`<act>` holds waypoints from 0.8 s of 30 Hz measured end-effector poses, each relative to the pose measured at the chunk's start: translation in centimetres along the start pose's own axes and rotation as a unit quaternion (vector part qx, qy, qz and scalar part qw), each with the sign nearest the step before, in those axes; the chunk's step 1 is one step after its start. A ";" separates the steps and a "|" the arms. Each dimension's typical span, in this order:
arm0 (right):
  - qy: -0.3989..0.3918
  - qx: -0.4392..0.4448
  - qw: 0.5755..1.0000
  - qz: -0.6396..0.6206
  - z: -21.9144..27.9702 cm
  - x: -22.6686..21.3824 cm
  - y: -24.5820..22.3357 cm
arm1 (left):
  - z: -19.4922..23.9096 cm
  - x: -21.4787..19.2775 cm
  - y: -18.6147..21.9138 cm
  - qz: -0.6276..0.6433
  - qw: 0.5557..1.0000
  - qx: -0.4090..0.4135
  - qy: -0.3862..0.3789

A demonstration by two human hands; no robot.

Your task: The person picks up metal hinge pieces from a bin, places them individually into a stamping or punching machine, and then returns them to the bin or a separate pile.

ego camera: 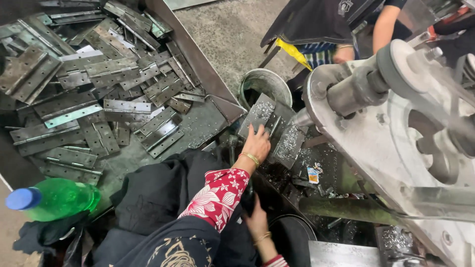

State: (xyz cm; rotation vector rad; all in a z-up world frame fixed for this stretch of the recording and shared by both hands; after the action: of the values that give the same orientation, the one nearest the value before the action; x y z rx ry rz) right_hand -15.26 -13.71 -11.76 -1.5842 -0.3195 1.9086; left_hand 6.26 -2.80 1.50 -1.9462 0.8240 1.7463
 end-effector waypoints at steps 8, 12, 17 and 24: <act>-0.024 0.034 0.995 -0.086 1.9 1.6 -0.4 | 0.4 -0.2 0.9 -0.015 1.000 0.001 0.010; -0.025 0.007 0.999 -0.019 0.0 -1.3 -0.5 | -0.1 0.6 0.4 0.000 1.000 -0.003 0.002; -0.081 0.133 0.986 0.062 -1.1 -3.8 -0.6 | -2.8 1.8 -0.4 0.010 1.000 0.000 0.029; -0.008 -0.007 0.999 -0.047 0.0 3.4 3.6 | -2.0 0.5 -0.6 0.007 0.999 0.010 0.037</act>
State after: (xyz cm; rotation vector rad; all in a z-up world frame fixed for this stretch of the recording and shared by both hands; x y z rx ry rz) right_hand -16.67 -14.46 -16.50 -1.5360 -0.4072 1.8531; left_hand 8.17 -3.77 1.21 -2.0062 0.8798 1.6771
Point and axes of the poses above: each hand's wrist, its own z-axis away from the middle knuckle, its own x-axis out of the palm, y = z × x, the point moved 6 cm from there along -z, towards the middle knuckle, and after that the axes turned 10 degrees about x, right-handed, at the moved point
